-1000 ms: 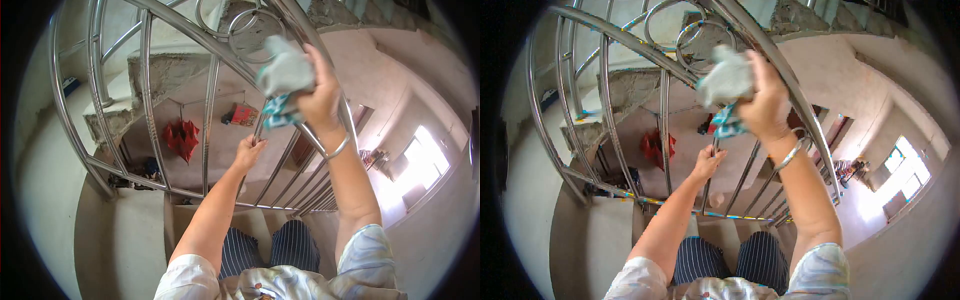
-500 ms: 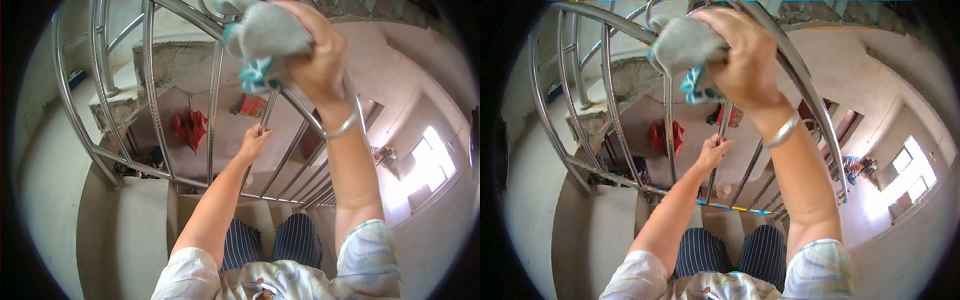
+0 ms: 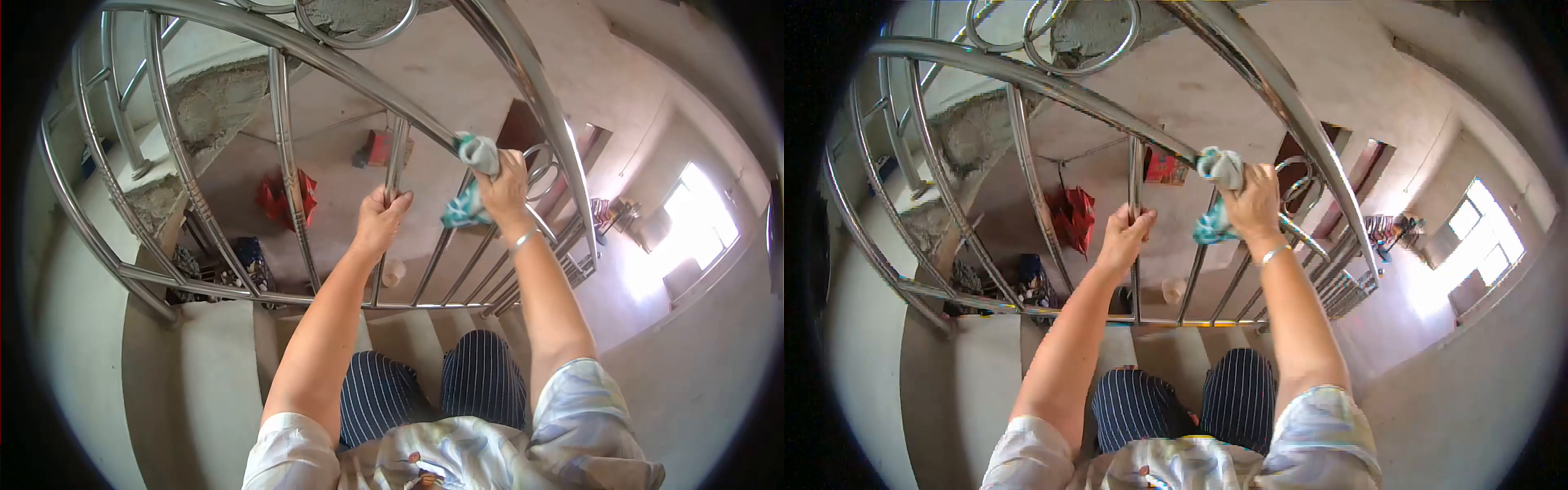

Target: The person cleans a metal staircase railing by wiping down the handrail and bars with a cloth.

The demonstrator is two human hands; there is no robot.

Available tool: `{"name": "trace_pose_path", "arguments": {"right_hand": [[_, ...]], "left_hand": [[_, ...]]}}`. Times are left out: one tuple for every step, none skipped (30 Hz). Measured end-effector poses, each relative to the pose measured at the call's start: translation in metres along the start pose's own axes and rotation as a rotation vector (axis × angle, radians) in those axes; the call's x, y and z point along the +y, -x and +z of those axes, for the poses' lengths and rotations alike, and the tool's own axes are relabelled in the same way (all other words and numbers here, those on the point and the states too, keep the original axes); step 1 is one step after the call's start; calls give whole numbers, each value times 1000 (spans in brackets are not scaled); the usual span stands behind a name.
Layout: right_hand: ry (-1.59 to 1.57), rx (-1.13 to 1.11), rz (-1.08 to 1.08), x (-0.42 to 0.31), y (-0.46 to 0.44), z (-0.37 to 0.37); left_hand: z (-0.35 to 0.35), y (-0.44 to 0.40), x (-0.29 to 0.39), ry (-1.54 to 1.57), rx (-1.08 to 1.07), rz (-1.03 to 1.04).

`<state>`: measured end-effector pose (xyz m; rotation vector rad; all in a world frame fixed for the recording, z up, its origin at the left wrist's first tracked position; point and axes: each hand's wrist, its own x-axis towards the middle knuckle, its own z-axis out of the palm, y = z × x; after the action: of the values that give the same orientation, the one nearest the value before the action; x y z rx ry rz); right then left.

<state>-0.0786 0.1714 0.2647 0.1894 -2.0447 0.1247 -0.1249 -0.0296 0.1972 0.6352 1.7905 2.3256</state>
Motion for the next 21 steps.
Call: {"name": "trace_pose_path", "arguments": {"right_hand": [[-2, -4, 3, 4, 7, -6], [54, -27, -17, 5, 10, -10], [106, -52, -41, 2, 13, -13], [90, -49, -58, -3, 13, -14], [83, -42, -33, -10, 10, -13], [73, -36, -6, -20, 9, -11], [57, 2, 31, -37, 6, -15], [31, 7, 13, -53, -5, -16], [-68, 48, -50, -70, -14, -19], [-167, 87, -105, -88, -20, -23], [-296, 73, -163, -107, -31, -23], [-365, 45, -264, -126, -45, -25], [-432, 19, -368, -144, -61, -27], [-498, 80, -411, -164, -78, -28], [-561, 143, -455, -182, -97, -29], [-550, 244, -512, -198, -119, -34], [-538, 387, -567, -210, -142, -31], [-479, 461, -602, -220, -171, -27], [-418, 528, -633, -227, -187, -22], [-426, 529, -624, -231, -187, -18], [-331, 467, -526, -234, -185, -13]], "left_hand": [[0, -1, -4, 12, -10, 39], [-2, -1, -5, 23, -15, 84], [-2, 1, -6, 22, -3, 84], [0, 2, -5, 13, -3, 119], [0, 2, -2, 1, 5, 160], [-2, 4, -2, -7, 35, 173], [-2, 5, -3, -30, 3, 165], [-3, 7, -5, -54, -32, 157], [-5, 10, -9, -65, -7, 163], [-7, 16, -12, -31, -39, 147], [-12, 19, -15, 1, -77, 132], [-18, 23, -8, -12, -61, 132], [-22, 30, 4, -200, -94, 150], [-26, 37, 15, -386, -129, 164], [-30, 43, 22, -279, -81, 125], [-37, 46, 30, -290, -70, 130], [-45, 49, 39, -287, 8, 235], [-54, 52, 46, -285, 82, 338], [-64, 53, 54, -239, 159, 360], [-74, 55, 62, -190, 235, 379], [-78, 61, 72, -171, 296, 418]]}}
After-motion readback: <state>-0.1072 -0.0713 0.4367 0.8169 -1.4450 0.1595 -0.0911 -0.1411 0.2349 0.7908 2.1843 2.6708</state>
